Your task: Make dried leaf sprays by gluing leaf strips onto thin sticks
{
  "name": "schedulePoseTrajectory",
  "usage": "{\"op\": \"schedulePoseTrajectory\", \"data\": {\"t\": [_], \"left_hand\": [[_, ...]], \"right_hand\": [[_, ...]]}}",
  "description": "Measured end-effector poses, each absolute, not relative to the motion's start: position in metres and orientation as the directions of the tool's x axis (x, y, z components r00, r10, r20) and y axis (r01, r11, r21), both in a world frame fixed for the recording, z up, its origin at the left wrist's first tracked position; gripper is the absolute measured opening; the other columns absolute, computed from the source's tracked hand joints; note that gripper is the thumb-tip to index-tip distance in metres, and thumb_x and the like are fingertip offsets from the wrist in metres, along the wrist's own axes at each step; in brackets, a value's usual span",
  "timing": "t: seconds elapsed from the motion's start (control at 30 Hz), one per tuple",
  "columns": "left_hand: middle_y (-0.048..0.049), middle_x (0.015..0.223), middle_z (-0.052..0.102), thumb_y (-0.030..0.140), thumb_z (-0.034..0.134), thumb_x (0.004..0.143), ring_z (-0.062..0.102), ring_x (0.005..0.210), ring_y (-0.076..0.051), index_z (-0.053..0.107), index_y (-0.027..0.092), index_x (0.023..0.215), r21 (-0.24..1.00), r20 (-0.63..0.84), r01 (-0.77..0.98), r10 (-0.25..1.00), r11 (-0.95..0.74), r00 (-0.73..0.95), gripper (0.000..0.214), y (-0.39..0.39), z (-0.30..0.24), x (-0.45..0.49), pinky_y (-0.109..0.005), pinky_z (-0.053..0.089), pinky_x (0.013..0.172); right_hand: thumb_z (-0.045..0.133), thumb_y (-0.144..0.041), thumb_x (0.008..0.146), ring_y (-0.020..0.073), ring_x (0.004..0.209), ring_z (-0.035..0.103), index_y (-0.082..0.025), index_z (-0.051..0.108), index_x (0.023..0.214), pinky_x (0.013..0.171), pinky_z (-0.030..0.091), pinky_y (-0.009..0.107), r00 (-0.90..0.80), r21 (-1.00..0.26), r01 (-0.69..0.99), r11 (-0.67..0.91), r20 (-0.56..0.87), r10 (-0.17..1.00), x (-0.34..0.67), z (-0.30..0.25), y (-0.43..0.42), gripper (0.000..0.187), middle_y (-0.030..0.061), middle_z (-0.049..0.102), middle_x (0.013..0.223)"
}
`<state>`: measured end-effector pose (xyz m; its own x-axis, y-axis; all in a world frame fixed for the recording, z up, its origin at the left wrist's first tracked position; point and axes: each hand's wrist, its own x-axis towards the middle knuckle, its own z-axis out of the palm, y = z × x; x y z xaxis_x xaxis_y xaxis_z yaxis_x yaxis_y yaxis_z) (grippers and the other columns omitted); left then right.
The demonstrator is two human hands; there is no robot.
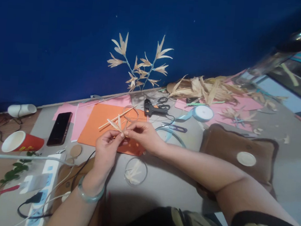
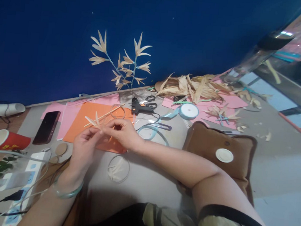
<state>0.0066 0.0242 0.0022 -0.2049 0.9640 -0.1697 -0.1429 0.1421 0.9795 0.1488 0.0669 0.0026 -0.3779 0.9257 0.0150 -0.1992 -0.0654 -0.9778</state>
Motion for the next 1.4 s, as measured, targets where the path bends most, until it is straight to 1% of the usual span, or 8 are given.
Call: {"op": "schedulePoseTrajectory", "data": {"t": [0.2,0.3,0.43,0.5,0.57,0.97,1.23,1.4], "left_hand": [[0.0011,0.062,0.065,0.033,0.077,0.065,0.064,0.058,-0.011,0.062,0.013,0.069,0.971,-0.186,-0.183,0.964,0.151,-0.19,0.025,0.027,-0.001,0.007,-0.023,0.054,0.065],[-0.0002,0.064,0.067,0.032,0.077,0.066,0.066,0.062,-0.012,0.062,0.013,0.069,0.963,-0.191,-0.228,0.962,0.145,-0.196,0.024,0.029,-0.001,0.005,-0.024,0.054,0.068],[-0.0021,0.066,0.069,0.031,0.079,0.061,0.068,0.063,-0.013,0.061,0.014,0.069,0.942,-0.227,-0.298,0.946,0.153,-0.231,0.026,0.033,0.003,0.003,-0.025,0.055,0.065],[-0.002,0.063,0.069,0.031,0.08,0.058,0.067,0.059,-0.013,0.06,0.014,0.067,0.936,-0.235,-0.314,0.944,0.156,-0.232,0.028,0.034,0.004,0.002,-0.024,0.055,0.061],[-0.0018,0.061,0.068,0.032,0.081,0.056,0.066,0.057,-0.013,0.06,0.014,0.066,0.936,-0.23,-0.32,0.945,0.15,-0.231,0.029,0.035,0.005,0.002,-0.023,0.055,0.058],[-0.0006,0.058,0.063,0.031,0.077,0.06,0.06,0.053,-0.01,0.061,0.013,0.064,0.933,-0.171,-0.354,0.94,0.059,-0.295,0.024,0.038,0.003,-0.003,-0.021,0.052,0.053],[0.0017,0.057,0.061,0.03,0.074,0.065,0.056,0.049,-0.008,0.06,0.014,0.068,0.929,-0.133,-0.369,0.932,-0.002,-0.338,0.022,0.038,0.004,-0.005,-0.019,0.049,0.049],[0.0024,0.055,0.059,0.031,0.072,0.068,0.054,0.048,-0.008,0.059,0.014,0.07,0.931,-0.109,-0.364,0.928,-0.031,-0.357,0.022,0.037,0.007,-0.007,-0.02,0.048,0.049]], "right_hand": [[0.065,-0.038,0.079,0.0132,0.066,0.062,-0.013,0.067,0.076,0.062,0.047,0.025,-0.429,-0.994,-0.09,0.064,0.097,0.898,0.152,0.005,0.072,0.026,0.0033,0.068,0.072],[0.061,-0.035,0.083,0.0152,0.069,0.062,-0.013,0.067,0.095,0.064,0.045,0.026,-0.497,-0.933,0.24,0.267,0.118,0.86,0.169,0.018,0.085,0.025,0.0054,0.069,0.081],[0.059,-0.021,0.08,0.0268,0.094,0.058,-0.012,0.067,0.098,0.082,0.037,0.037,-0.392,-0.275,0.874,0.4,0.087,0.916,0.202,0.028,0.111,0.022,0.0151,0.066,0.099],[0.056,-0.019,0.081,0.0313,0.102,0.054,-0.01,0.067,0.096,0.087,0.032,0.041,-0.329,-0.02,0.943,0.331,0.072,0.942,0.215,0.024,0.122,0.021,0.0192,0.064,0.103],[0.053,-0.018,0.083,0.032,0.1,0.054,-0.009,0.066,0.095,0.086,0.03,0.042,-0.328,0.077,0.943,0.323,0.056,0.943,0.221,0.015,0.129,0.021,0.0201,0.064,0.102],[0.051,-0.023,0.086,0.0288,0.095,0.053,-0.007,0.051,0.113,0.08,0.027,0.036,-0.347,0.11,0.935,0.337,0.094,0.933,0.219,-0.02,0.147,0.032,0.0195,0.06,0.105],[0.049,-0.018,0.079,0.029,0.088,0.053,-0.007,0.055,0.099,0.071,0.033,0.034,-0.32,0.112,0.945,0.307,0.133,0.938,0.216,-0.008,0.145,0.023,0.0183,0.057,0.097],[0.053,-0.016,0.073,0.0231,0.081,0.053,-0.013,0.054,0.102,0.07,0.039,0.031,-0.348,-0.2,0.889,0.413,0.291,0.891,0.208,0.033,0.115,0.029,0.013,0.054,0.098]]}}
